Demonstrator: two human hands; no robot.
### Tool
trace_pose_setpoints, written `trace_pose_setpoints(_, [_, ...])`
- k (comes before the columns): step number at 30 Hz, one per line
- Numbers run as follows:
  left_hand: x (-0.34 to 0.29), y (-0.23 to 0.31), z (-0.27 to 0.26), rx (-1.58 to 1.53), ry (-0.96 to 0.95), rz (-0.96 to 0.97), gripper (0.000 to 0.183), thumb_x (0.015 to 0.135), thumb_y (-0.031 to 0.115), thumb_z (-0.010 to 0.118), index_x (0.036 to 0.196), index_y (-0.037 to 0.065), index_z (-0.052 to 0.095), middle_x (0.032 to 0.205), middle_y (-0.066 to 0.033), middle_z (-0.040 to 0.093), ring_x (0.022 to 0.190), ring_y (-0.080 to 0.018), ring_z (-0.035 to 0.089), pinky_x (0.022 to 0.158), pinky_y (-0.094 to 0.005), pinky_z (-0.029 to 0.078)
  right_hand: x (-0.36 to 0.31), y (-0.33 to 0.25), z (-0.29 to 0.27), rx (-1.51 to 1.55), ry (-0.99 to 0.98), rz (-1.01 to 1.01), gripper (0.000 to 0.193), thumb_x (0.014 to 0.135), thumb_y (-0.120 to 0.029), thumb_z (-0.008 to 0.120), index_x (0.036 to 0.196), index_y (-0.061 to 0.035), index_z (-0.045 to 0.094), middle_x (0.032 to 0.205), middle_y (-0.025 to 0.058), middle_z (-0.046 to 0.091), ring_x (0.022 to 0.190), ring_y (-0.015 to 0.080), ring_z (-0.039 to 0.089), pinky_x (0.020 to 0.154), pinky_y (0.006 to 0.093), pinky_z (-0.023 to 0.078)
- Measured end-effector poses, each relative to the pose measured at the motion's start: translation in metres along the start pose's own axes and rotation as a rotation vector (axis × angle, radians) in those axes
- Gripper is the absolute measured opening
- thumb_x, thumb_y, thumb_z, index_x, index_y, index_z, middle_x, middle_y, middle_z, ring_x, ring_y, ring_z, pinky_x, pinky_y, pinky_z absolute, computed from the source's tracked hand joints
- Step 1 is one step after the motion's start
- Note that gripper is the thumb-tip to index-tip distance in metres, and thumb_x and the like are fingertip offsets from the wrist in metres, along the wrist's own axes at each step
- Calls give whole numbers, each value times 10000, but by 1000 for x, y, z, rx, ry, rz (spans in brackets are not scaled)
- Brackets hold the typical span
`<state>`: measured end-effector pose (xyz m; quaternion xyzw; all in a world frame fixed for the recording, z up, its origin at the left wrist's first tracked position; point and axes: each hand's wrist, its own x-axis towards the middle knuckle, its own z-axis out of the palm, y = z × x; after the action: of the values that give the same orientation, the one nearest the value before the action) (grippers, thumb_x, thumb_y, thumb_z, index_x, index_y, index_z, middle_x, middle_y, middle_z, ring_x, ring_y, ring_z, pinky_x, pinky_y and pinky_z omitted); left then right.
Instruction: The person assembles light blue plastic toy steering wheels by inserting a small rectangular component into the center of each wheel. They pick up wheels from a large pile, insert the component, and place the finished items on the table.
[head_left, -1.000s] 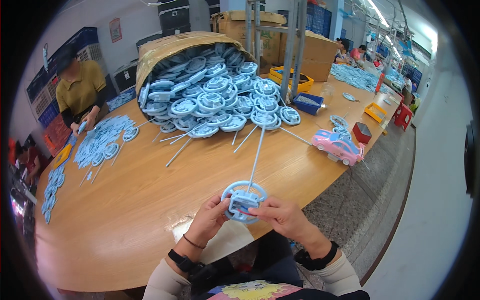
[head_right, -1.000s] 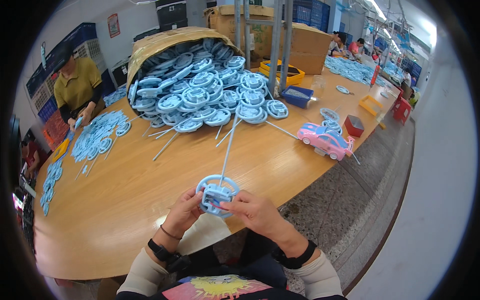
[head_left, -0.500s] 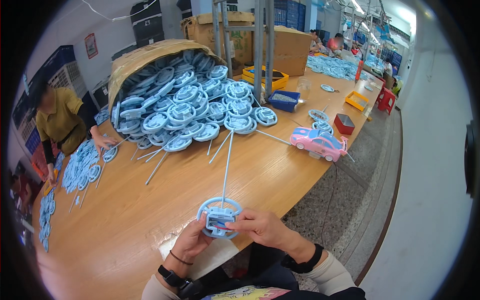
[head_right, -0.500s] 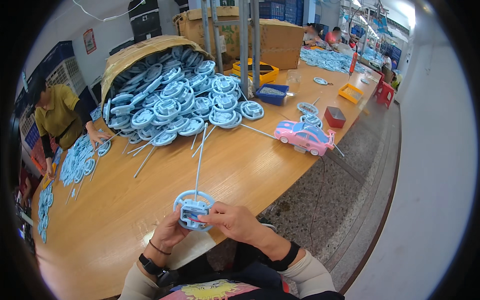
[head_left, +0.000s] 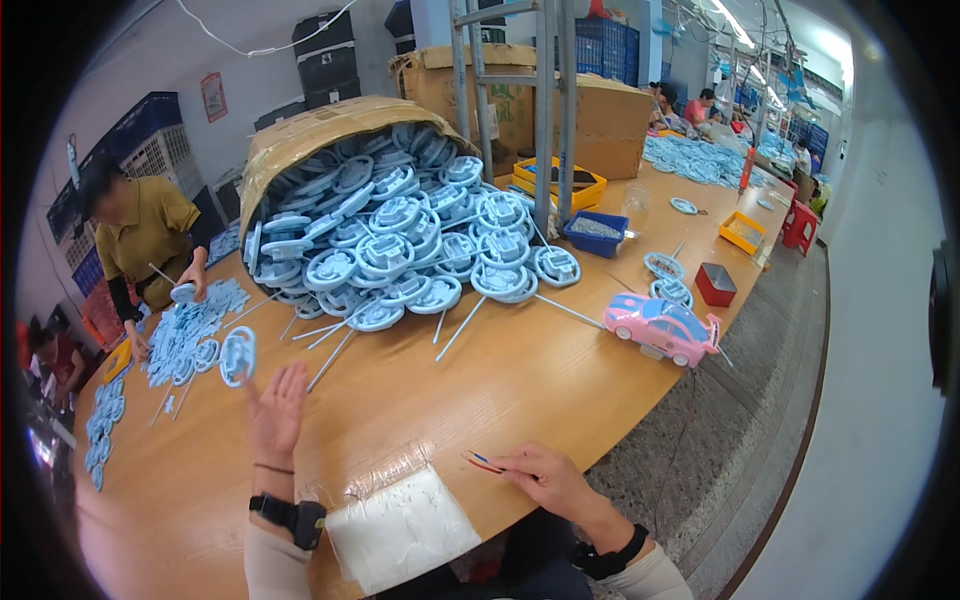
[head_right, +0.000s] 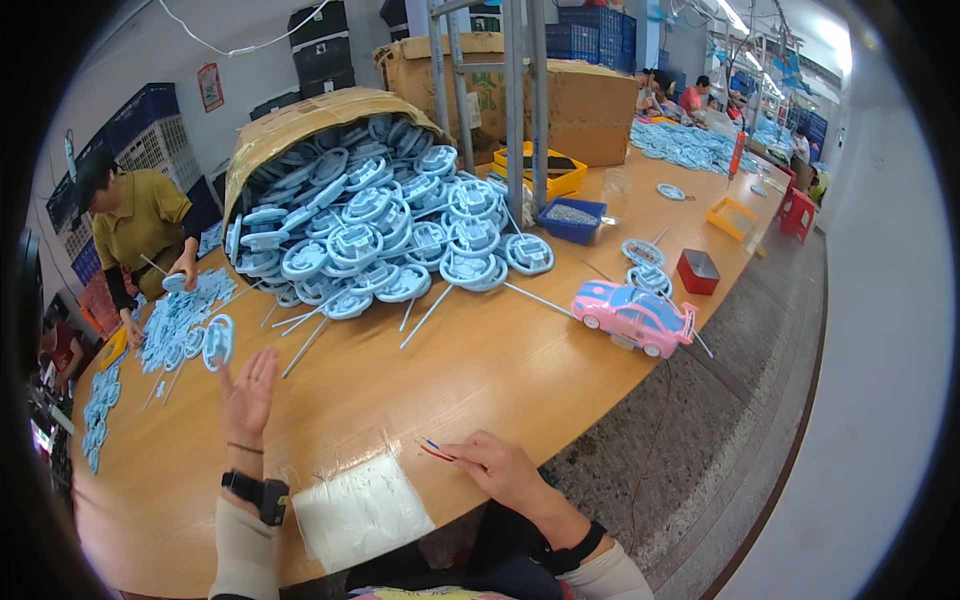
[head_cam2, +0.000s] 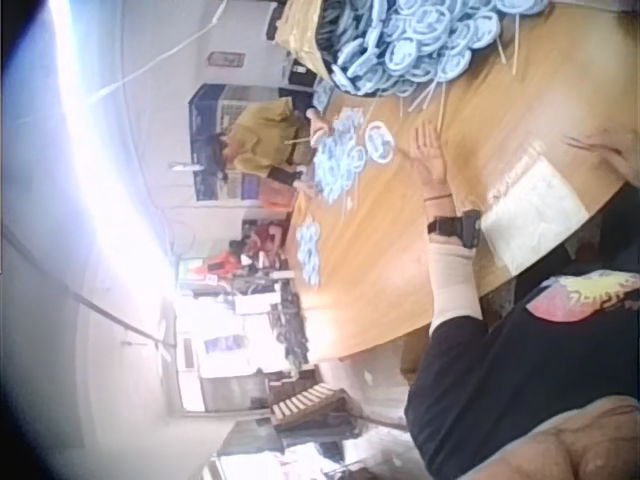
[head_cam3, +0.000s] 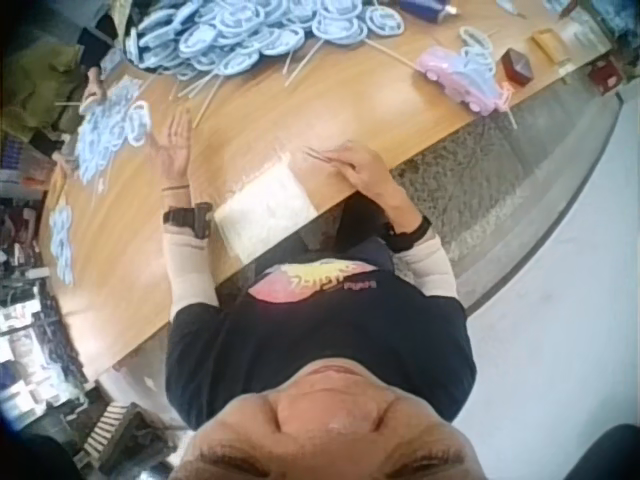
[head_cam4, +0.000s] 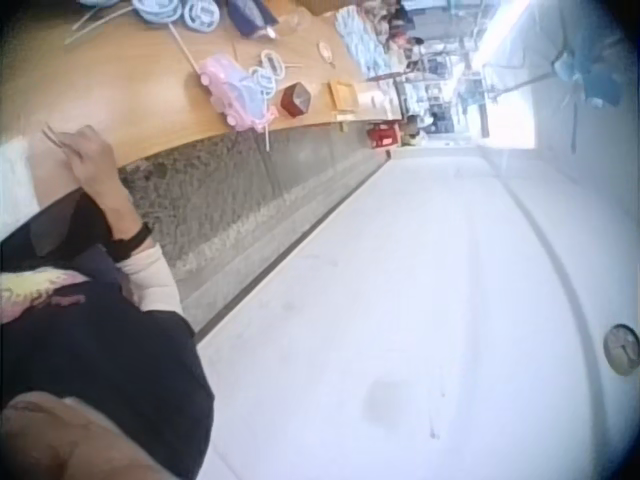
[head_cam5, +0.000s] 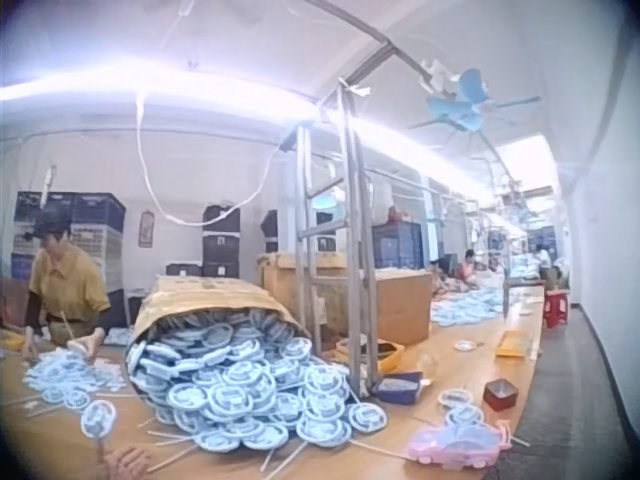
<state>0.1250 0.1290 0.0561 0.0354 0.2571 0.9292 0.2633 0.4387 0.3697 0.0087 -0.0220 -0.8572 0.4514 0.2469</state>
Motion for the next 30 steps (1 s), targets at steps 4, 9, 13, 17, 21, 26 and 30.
trace_pose_setpoints(4, [53,-73,62,943,-276,163,374,886,283,555,1173,45,522,1114,-99,592,1006,-236,577,833,-358,480,-2,15,1,28,12,29,270,814,-107,611,1082,-119,637,751,78,541,678,205,545,603,287,434])
trace_pose_setpoints(9, [119,-187,125,1743,-850,850,349,746,210,679,1036,40,587,1058,-128,573,1027,-299,535,849,-392,453,1,11,1,171,-6,95,251,812,-74,626,1062,-62,644,803,78,587,755,180,561,676,251,440])
trace_pose_setpoints(13, [169,-266,157,1890,-1097,1082,396,726,280,686,1039,58,590,1179,-163,488,1162,-338,423,943,-420,385,-4,24,-3,315,44,23,255,831,-60,609,1085,-49,623,768,75,556,697,143,550,617,238,445])
trace_pose_setpoints(17, [204,-330,193,1950,-1181,909,518,796,447,588,1141,61,558,1207,-196,490,1221,-375,366,1001,-436,319,-7,6,-35,459,209,117,223,787,-1,626,1009,15,629,863,90,596,694,174,568,621,256,447])
trace_pose_setpoints(21, [229,-366,215,2371,-1007,699,790,759,691,434,1243,69,487,1203,-224,512,1227,-404,352,1024,-533,184,-3,1,-42,582,165,311,195,797,-16,627,989,13,642,800,79,584,687,159,551,609,246,434])
trace_pose_setpoints(26, [239,-355,204,2471,-1036,564,875,705,757,428,1215,49,500,1099,-207,586,1207,-397,376,1003,-549,173,-9,18,-48,462,69,238,200,791,-17,632,989,13,644,801,97,588,700,188,558,626,255,433])
trace_pose_setpoints(30, [223,-299,180,2401,-1220,628,835,727,724,442,1169,20,515,1074,-180,596,1197,-334,397,993,-545,216,-7,19,-44,496,114,165,198,785,-14,635,980,15,645,810,103,597,724,200,567,642,266,443])
